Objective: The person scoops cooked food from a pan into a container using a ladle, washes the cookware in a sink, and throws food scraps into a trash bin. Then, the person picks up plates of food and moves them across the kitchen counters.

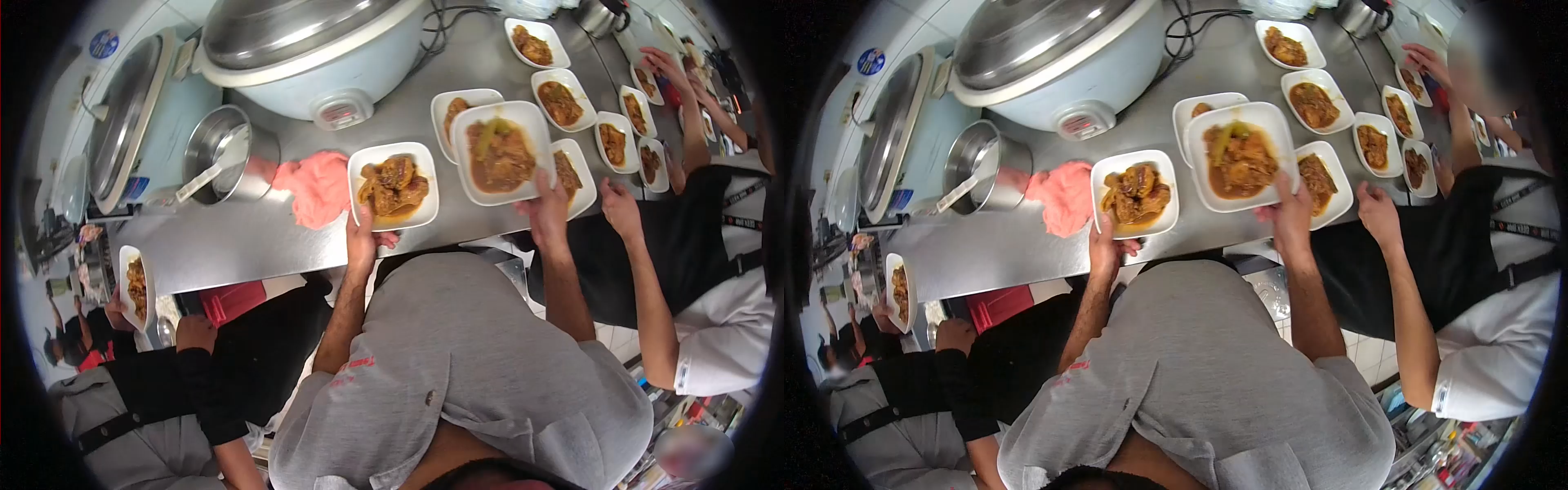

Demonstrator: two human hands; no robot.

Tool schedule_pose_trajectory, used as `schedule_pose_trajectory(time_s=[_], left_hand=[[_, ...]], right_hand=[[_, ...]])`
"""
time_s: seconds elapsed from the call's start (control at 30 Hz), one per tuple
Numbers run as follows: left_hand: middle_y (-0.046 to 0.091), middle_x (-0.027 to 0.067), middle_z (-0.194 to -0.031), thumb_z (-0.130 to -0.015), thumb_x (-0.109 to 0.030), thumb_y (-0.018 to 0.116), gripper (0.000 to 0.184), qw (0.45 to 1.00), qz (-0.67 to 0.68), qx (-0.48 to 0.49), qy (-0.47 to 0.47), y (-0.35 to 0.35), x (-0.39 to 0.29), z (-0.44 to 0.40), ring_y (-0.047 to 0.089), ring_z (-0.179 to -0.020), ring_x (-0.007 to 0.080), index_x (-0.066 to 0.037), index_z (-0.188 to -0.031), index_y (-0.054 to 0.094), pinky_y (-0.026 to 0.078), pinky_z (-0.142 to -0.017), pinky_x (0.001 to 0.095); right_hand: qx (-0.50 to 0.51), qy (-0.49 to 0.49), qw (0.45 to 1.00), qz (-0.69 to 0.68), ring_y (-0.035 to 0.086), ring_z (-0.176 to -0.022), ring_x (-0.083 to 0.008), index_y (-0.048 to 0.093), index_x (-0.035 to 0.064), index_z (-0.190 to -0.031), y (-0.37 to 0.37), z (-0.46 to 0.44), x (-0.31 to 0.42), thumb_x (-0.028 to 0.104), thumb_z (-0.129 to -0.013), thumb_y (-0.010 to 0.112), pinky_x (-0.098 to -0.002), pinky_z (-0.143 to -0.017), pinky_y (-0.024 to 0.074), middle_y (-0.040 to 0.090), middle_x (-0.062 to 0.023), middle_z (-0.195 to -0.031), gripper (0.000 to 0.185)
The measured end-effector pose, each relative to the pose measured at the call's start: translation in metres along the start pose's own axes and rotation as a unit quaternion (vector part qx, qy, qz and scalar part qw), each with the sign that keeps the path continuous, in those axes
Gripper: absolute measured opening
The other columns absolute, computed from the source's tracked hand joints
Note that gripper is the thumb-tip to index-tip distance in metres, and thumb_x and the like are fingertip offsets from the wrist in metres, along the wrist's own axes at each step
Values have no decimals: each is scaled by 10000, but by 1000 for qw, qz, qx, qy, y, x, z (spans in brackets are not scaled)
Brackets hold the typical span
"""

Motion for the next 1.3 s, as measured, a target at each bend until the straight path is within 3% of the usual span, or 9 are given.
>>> schedule_pose_trajectory(time_s=[0.33,0.73,1.3], left_hand=[[582,154,-760,-937,-351,368,442,1000,1,5,4,-7,7,-2,577,-487,185,25,-1165,332,474,-386,255],[578,136,-742,-936,-370,360,442,997,-1,41,-68,-21,14,3,575,-491,177,25,-1137,361,469,-379,258],[569,136,-703,-925,-419,363,489,992,-125,18,10,-44,-15,13,560,-450,170,37,-1101,377,438,-355,242]], right_hand=[[-47,-23,998,-41,542,-443,-147,439,-18,-1078,-36,27,-4,228,-925,436,-214,-340,424,578,-107,-716,290],[-59,6,997,-52,544,-444,-146,438,-28,-1074,-32,58,-30,243,-926,431,-213,-338,412,577,-109,-699,308],[-105,13,994,-27,543,-449,-143,454,-12,-1079,-35,99,-59,249,-921,444,-208,-326,407,582,-104,-721,305]])
Point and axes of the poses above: each hand's wrist, its own z-axis away from the middle knuckle, its own y-axis out of the palm, x = y × z, the point moved 10 cm from there along -z, towards the middle knuckle
